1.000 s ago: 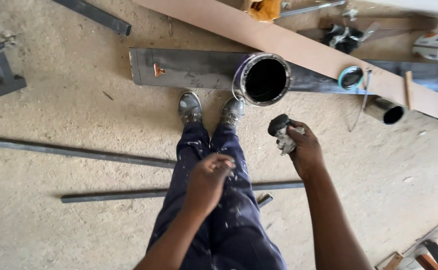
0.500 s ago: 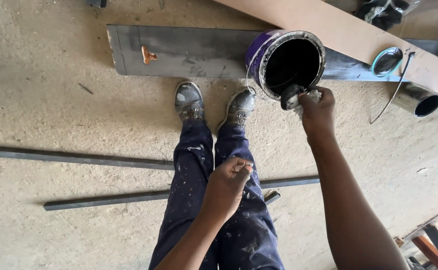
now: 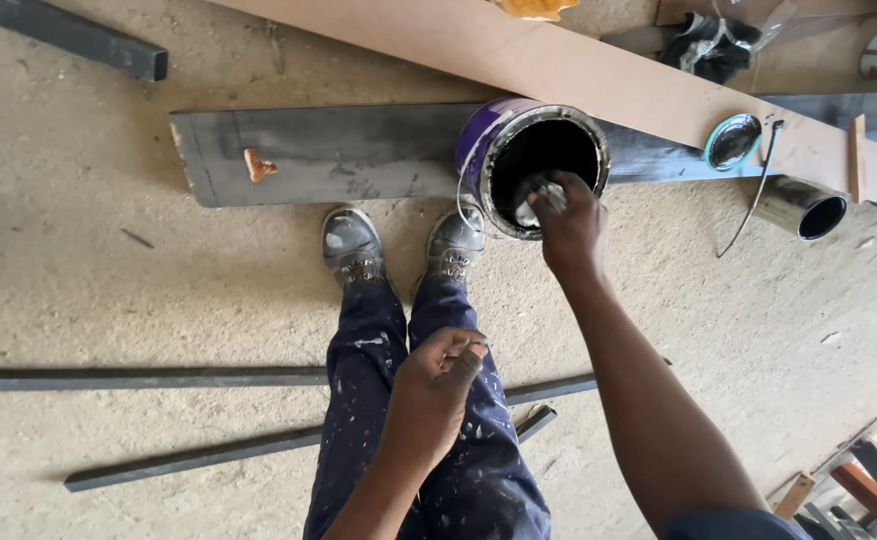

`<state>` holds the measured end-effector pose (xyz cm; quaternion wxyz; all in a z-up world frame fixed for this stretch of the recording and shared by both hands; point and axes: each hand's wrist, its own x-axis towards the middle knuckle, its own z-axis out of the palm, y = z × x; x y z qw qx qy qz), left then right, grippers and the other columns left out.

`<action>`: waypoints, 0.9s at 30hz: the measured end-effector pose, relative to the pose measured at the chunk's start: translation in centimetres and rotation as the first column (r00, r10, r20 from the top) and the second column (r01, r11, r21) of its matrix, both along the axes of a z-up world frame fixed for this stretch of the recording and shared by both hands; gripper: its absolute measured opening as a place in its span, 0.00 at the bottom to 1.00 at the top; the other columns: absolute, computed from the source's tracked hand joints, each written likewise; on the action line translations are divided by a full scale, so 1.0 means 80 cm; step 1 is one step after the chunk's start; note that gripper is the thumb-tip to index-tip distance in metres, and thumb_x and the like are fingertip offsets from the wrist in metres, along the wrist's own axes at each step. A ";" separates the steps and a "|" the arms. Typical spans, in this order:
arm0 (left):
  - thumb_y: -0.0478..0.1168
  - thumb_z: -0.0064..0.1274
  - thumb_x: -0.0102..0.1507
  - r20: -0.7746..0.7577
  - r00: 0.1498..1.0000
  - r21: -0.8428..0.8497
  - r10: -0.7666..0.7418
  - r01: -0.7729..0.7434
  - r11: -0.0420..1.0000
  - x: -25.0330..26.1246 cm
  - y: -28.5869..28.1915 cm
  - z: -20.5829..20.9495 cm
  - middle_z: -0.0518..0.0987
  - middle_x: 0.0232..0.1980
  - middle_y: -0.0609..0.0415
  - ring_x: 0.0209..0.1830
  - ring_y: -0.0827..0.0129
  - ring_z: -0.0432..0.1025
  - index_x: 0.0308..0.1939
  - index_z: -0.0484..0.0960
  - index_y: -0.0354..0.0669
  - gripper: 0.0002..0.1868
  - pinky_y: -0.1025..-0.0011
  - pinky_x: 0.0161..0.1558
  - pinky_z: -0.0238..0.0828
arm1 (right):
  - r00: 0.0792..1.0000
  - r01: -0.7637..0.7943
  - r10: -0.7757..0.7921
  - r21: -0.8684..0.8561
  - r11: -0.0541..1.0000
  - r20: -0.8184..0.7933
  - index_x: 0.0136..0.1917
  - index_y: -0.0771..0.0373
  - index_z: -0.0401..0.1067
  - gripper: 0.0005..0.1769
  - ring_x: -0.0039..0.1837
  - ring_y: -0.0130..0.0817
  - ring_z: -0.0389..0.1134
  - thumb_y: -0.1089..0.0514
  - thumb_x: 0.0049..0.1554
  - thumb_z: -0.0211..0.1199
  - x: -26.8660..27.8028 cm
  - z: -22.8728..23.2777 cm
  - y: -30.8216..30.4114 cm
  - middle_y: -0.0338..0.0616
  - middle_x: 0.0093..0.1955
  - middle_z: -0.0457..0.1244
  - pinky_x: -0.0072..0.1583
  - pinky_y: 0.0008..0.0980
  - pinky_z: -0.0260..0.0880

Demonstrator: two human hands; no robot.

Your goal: Painting a metal frame by dipping a cloth into a bucket of black paint and wiping it onto the metal surfaces.

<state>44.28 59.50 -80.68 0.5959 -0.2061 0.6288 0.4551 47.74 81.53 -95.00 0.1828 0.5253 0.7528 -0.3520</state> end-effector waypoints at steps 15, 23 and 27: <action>0.50 0.51 0.62 0.092 0.995 -0.072 -0.023 0.030 0.997 -0.019 0.010 -0.022 0.90 0.54 0.55 0.53 0.72 0.82 0.48 0.87 0.49 0.17 0.74 0.55 0.76 | 0.970 -0.244 0.239 0.170 0.955 0.048 0.43 0.67 0.80 0.12 0.37 0.53 0.71 0.56 0.60 0.64 -0.002 -0.163 0.045 0.57 0.39 0.71 0.38 0.52 0.66; 0.53 0.49 0.62 0.088 0.993 -0.074 -0.079 0.085 0.994 -0.015 0.003 -0.023 0.89 0.53 0.57 0.53 0.73 0.81 0.49 0.87 0.48 0.20 0.74 0.55 0.76 | 0.968 -0.205 0.185 0.108 0.973 0.168 0.43 0.69 0.79 0.15 0.35 0.49 0.70 0.53 0.61 0.64 -0.009 -0.162 0.043 0.58 0.38 0.70 0.34 0.51 0.65; 0.52 0.49 0.62 0.088 0.994 -0.066 -0.061 0.067 0.996 -0.013 0.002 -0.026 0.89 0.54 0.55 0.54 0.72 0.82 0.50 0.87 0.49 0.19 0.73 0.57 0.76 | 0.962 -0.240 0.222 0.111 0.964 0.158 0.43 0.70 0.79 0.18 0.36 0.52 0.71 0.51 0.62 0.64 -0.001 -0.167 0.044 0.59 0.38 0.70 0.34 0.52 0.67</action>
